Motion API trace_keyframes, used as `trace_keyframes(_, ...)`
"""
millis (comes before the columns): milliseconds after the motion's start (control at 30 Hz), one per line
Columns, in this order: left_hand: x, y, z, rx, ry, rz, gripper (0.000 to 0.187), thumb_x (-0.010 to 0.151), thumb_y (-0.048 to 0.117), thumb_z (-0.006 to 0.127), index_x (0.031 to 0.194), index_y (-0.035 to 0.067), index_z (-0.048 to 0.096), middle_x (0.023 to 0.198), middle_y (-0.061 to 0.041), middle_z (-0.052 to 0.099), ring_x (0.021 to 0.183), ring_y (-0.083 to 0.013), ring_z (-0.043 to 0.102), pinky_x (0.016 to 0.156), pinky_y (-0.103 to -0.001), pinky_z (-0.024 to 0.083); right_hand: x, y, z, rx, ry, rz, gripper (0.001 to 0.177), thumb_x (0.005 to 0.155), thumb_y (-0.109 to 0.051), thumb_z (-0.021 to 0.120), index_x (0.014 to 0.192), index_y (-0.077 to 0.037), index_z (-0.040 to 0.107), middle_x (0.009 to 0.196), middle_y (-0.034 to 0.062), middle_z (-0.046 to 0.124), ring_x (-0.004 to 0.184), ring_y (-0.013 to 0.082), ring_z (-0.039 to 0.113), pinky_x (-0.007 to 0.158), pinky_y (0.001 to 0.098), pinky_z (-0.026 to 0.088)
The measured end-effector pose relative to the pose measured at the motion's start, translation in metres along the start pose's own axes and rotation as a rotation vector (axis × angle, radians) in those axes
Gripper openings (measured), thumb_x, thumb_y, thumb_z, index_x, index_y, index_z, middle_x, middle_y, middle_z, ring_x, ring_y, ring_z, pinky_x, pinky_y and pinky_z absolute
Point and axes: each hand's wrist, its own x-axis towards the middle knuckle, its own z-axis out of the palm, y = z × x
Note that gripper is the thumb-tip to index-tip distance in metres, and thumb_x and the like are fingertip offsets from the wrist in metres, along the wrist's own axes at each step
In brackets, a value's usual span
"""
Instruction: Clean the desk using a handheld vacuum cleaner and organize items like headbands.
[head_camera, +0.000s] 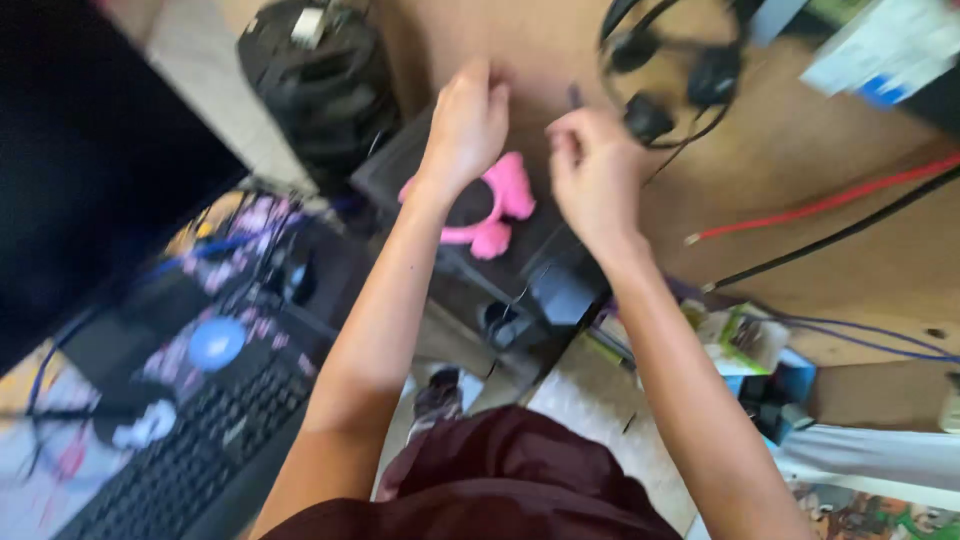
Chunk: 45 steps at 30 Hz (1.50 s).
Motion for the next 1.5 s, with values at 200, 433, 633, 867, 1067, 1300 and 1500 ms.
trace_keyframes(200,-0.109,-0.064,-0.012,0.253,-0.06,-0.2,0.019,0.092,0.002,0.058,0.109,-0.001,0.065,0.107,-0.027,0.068,0.102,-0.0455,0.067,0.09,-0.052,0.053,-0.087,0.031,0.101,-0.035,-0.411,-0.089,0.043,0.068,-0.006,0.074,0.111,-0.005,0.07,0.104,0.0193,0.067,0.098,0.0413,0.061,0.086,0.0511,0.048)
trace_keyframes(433,-0.164,-0.078,-0.029,0.307,-0.112,-0.344,0.029,0.082,0.0,0.062,0.111,0.0,0.066,0.114,-0.026,0.067,0.114,-0.0448,0.063,0.1,-0.054,0.048,-0.121,0.021,0.135,-0.403,-0.559,-0.126,0.036,0.069,-0.01,0.073,0.105,-0.01,0.073,0.106,0.014,0.068,0.106,0.0394,0.053,0.086,0.0517,0.041)
trace_keyframes(633,-0.153,-0.044,-0.031,0.519,-0.254,0.008,0.038,0.07,0.007,0.072,0.107,0.002,0.071,0.103,-0.017,0.069,0.117,-0.0442,0.054,0.097,-0.077,0.027,-0.078,-0.001,0.1,-0.385,-0.433,-0.143,0.011,0.084,-0.006,0.071,0.093,-0.012,0.069,0.104,0.0078,0.065,0.103,0.0357,0.054,0.089,0.0513,0.04)
trace_keyframes(867,-0.069,0.018,-0.06,0.072,0.178,0.038,0.01,0.101,0.007,0.059,0.11,0.005,0.063,0.101,-0.014,0.065,0.1,-0.0347,0.063,0.089,-0.042,0.048,0.006,-0.056,0.031,0.057,0.042,-0.117,0.058,0.099,-0.002,0.073,0.15,-0.004,0.045,0.14,0.0192,0.052,0.13,0.0362,0.055,0.114,0.0455,0.047)
trace_keyframes(1067,0.039,0.052,-0.063,-1.078,0.204,-0.181,0.01,0.106,0.008,0.047,0.103,0.007,0.057,0.081,0.001,0.046,0.073,-0.0125,0.041,0.071,-0.03,0.039,0.103,-0.056,-0.013,0.119,0.132,-0.089,0.074,0.105,-0.007,0.071,0.161,0.001,0.023,0.153,0.0212,0.047,0.134,0.03,0.055,0.111,0.0403,0.051)
trace_keyframes(1300,0.158,0.104,-0.053,-1.839,-0.072,-0.162,0.011,0.096,0.016,0.046,0.089,0.008,0.049,0.072,0.001,0.039,0.068,-0.0153,0.04,0.069,-0.033,0.037,0.22,-0.055,-0.077,-0.027,0.317,-0.012,0.061,0.097,-0.015,0.073,0.151,-0.004,0.046,0.106,0.0092,0.072,0.07,0.0135,0.062,0.064,0.0285,0.053)
trace_keyframes(1500,0.26,0.159,-0.027,-1.92,-0.337,0.002,0.015,0.098,0.019,0.044,0.089,0.009,0.048,0.071,0.0,0.04,0.068,-0.0168,0.041,0.07,-0.035,0.039,0.306,-0.057,-0.14,0.317,0.281,-0.005,0.03,0.108,-0.018,0.062,0.13,0.0,0.068,0.091,0.0048,0.071,0.064,0.0081,0.062,0.051,0.0234,0.049)
